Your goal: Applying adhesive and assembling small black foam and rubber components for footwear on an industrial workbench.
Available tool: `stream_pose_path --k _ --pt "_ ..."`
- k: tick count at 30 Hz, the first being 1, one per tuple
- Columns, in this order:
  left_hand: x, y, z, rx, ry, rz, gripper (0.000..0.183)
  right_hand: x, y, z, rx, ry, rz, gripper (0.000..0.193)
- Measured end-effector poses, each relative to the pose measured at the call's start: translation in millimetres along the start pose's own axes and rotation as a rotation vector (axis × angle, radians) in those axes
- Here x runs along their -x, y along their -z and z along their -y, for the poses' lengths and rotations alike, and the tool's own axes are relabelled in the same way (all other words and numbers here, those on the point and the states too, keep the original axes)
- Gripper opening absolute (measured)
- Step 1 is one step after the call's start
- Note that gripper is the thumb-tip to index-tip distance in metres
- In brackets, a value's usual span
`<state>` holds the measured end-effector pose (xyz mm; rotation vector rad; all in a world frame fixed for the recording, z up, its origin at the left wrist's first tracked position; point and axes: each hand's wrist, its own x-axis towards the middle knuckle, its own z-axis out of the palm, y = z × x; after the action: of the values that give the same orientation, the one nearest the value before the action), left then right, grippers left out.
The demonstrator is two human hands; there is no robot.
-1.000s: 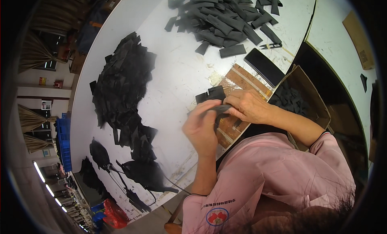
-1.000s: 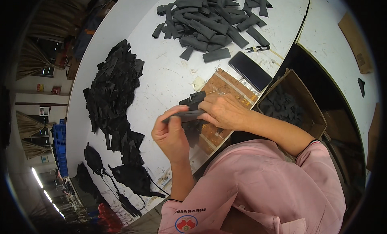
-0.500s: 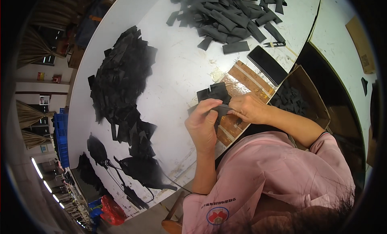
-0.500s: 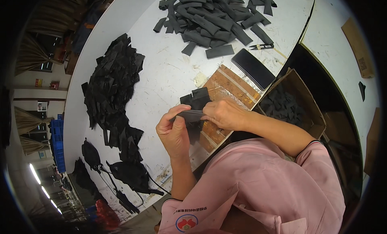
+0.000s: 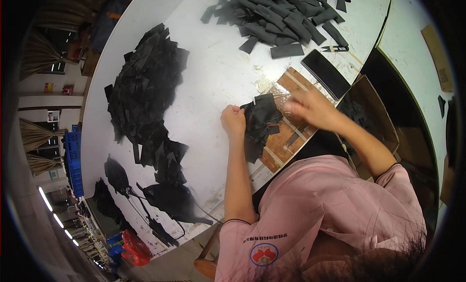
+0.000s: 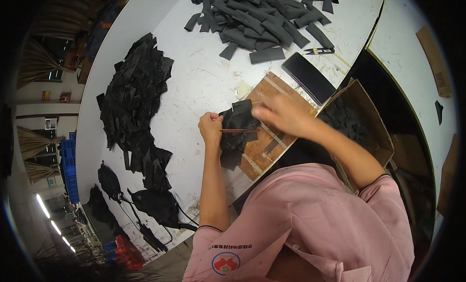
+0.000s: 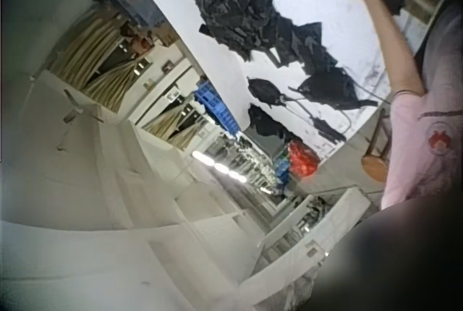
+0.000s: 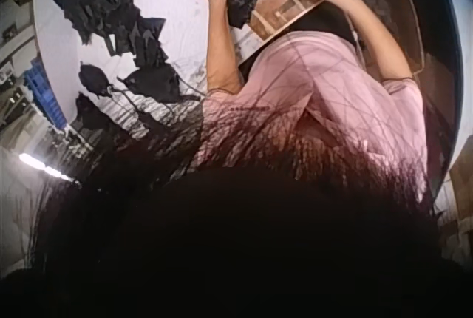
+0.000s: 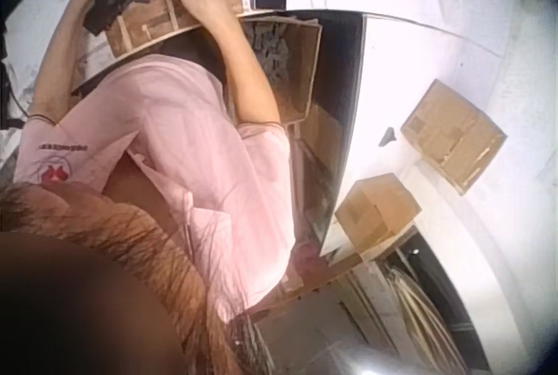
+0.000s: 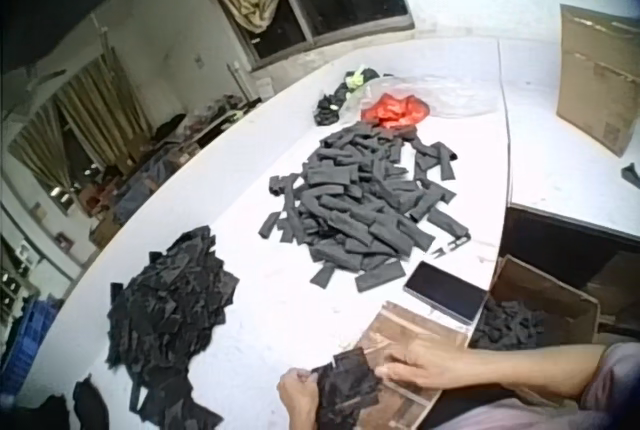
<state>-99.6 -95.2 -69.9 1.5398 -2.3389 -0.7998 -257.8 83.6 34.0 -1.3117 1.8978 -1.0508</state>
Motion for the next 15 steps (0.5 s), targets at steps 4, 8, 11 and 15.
stream_pose_path --k 4,8,11,15 --pt "2 11 19 0.26 -0.209 -0.201 0.01 32 -28 2 -0.1 0.023 0.257 0.028" --pt "32 83 -12 0.584 -0.199 -0.335 0.005 43 -39 24 -0.05 0.184 0.182 0.023" --pt "68 125 -35 0.68 -0.253 -0.14 0.009 41 -49 39 0.047 0.298 -0.035 0.023" --pt "101 123 -44 0.813 -0.365 0.369 0.008 35 -57 54 -0.145 0.36 -0.234 0.034"
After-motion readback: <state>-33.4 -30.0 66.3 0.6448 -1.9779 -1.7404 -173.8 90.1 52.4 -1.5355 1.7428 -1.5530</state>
